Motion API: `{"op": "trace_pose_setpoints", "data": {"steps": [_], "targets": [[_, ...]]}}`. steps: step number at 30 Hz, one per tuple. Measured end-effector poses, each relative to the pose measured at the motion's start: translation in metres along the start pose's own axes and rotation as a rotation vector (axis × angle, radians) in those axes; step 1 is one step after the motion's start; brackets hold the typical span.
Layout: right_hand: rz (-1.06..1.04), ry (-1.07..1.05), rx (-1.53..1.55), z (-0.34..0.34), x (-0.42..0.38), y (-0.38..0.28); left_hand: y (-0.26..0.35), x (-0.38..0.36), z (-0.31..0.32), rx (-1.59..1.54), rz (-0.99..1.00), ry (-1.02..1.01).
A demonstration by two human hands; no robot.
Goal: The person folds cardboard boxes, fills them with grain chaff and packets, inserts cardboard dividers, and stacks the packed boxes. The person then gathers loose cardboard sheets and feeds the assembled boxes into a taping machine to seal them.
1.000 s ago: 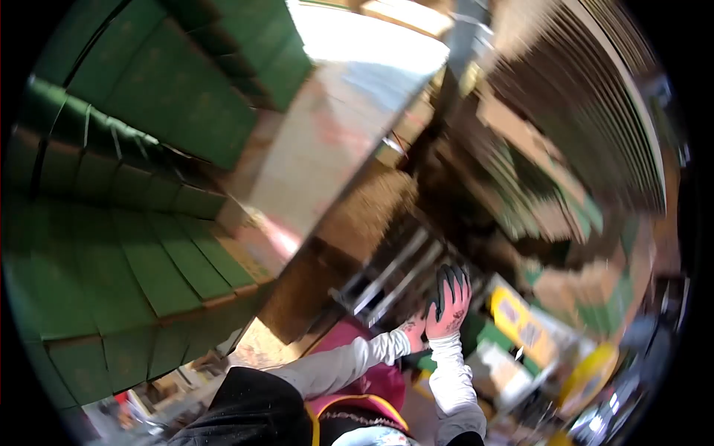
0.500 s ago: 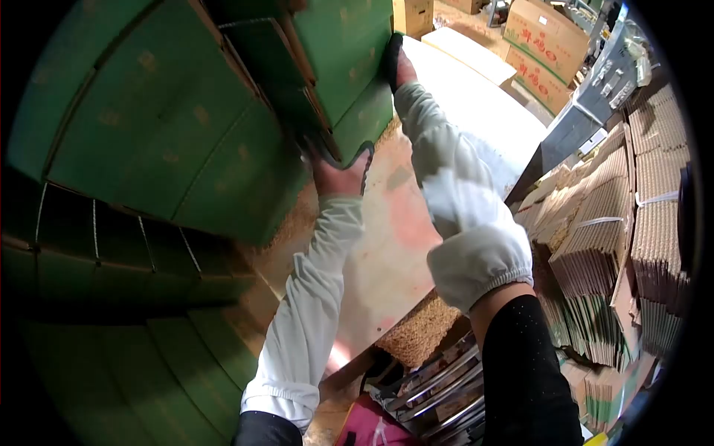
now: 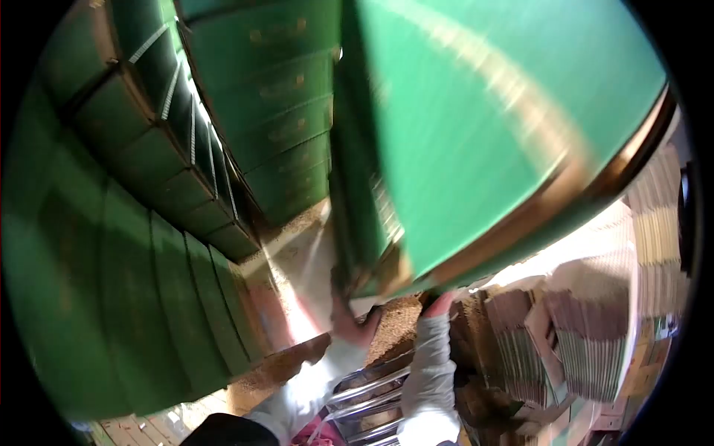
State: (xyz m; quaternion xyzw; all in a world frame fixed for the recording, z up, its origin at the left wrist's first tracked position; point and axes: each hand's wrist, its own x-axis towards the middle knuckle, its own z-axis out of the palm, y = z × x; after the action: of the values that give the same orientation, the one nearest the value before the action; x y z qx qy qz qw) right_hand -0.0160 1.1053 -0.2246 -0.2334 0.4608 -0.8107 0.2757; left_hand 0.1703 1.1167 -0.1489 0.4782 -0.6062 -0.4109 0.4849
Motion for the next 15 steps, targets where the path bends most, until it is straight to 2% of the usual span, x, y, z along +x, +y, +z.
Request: {"op": "trace_pose_setpoints", "data": {"steps": [2,4,5,6,8,9,10,11,12,13,14,15], "targets": [[0.083,0.058,0.069,-0.004,-0.049,-0.007,0.008,-0.045,-0.033,0.178,-0.009,-0.047],[0.201,0.168,0.21,0.019,-0.085,-0.036,0.031,-0.075,-0.064,0.308,-0.193,-0.183],[0.162,0.152,0.13,0.027,-0.095,-0.046,0.046,-0.089,-0.08,0.359,-0.283,-0.271],[0.122,0.14,0.05,0.034,-0.106,-0.056,0.036,-0.105,-0.087,0.334,-0.141,-0.217],[0.096,-0.028,0.185,0.036,-0.104,-0.058,0.039,-0.125,-0.112,0.383,0.077,-0.238],[0.095,-0.052,0.053,0.033,-0.098,-0.052,0.03,-0.118,-0.128,0.567,0.505,-0.135],[0.096,-0.066,-0.077,0.028,-0.094,-0.054,0.07,-0.106,-0.152,0.644,0.278,-0.277],[0.044,-0.06,-0.546,0.026,-0.096,-0.071,0.148,-0.093,-0.17,0.31,0.034,-0.21],[0.003,-0.046,-1.015,0.031,-0.103,-0.097,0.183,-0.08,-0.185,0.216,0.449,-0.039],[-0.041,0.078,-0.632,0.056,-0.121,-0.148,0.219,-0.067,-0.201,0.204,0.862,0.161],[-0.177,0.127,-0.439,0.06,-0.125,-0.161,0.275,-0.05,-0.208,0.103,1.286,0.253],[-0.047,0.222,0.119,0.09,-0.143,-0.201,0.305,-0.037,-0.204,0.06,1.285,0.285]]}}
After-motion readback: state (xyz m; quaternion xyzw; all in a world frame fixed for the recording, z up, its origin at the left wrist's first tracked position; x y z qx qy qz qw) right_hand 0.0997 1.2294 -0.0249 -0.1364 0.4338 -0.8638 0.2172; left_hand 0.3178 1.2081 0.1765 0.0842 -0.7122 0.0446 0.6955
